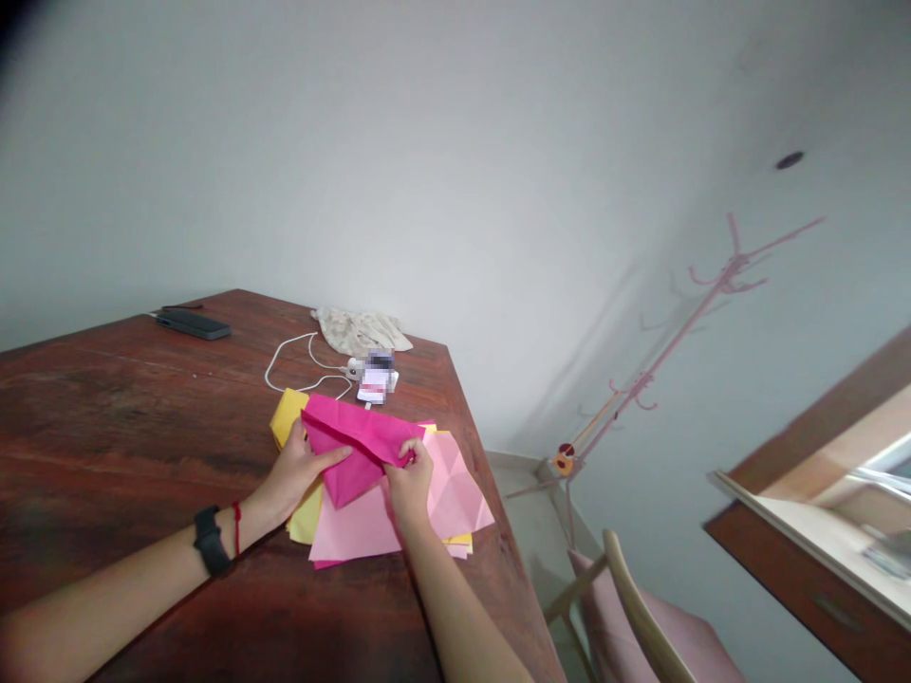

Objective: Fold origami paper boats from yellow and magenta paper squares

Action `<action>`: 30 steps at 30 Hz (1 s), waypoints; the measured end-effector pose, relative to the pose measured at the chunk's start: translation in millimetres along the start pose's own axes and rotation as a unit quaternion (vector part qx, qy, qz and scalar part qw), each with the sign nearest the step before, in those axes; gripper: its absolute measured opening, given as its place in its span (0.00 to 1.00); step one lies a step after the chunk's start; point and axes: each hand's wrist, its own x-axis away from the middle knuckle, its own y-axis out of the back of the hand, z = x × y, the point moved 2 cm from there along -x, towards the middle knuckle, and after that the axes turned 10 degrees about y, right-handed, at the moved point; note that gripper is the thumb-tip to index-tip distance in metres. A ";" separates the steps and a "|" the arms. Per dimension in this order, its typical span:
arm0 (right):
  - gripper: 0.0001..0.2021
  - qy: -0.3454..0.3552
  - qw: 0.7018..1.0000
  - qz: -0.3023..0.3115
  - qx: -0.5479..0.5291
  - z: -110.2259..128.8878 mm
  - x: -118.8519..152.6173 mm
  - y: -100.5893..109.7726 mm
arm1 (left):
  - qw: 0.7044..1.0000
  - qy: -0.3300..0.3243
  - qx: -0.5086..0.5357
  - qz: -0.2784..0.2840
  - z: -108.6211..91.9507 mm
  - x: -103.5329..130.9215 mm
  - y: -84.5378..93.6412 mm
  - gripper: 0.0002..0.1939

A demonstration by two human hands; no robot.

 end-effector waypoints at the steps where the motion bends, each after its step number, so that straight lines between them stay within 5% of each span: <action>1: 0.14 0.002 1.000 0.003 0.007 1.1 0.2 -0.2 | 0.999 0.025 0.024 0.020 1.8 1.9 -2.3 0.34; 7: 0.11 -0.005 0.999 0.042 0.016 5.1 0.4 -1.5 | 0.996 0.090 0.029 0.003 0.7 3.2 1.3 0.24; 13: 0.06 0.001 0.984 0.171 0.041 12.0 4.1 -3.0 | 0.998 0.048 -0.012 -0.044 -12.5 -8.4 13.0 0.20; 17: 0.10 0.016 0.974 0.214 0.077 18.4 1.8 -1.5 | 0.998 0.027 -0.054 -0.027 -13.7 -11.5 14.2 0.17; 24: 0.09 0.034 0.973 0.170 0.153 19.6 -3.5 -1.1 | 0.995 -0.012 -0.095 -0.035 -10.4 -9.6 10.6 0.18; 30: 0.07 0.042 0.976 0.134 0.164 20.3 -6.3 3.6 | 0.997 0.021 -0.052 0.060 1.7 -1.6 2.6 0.21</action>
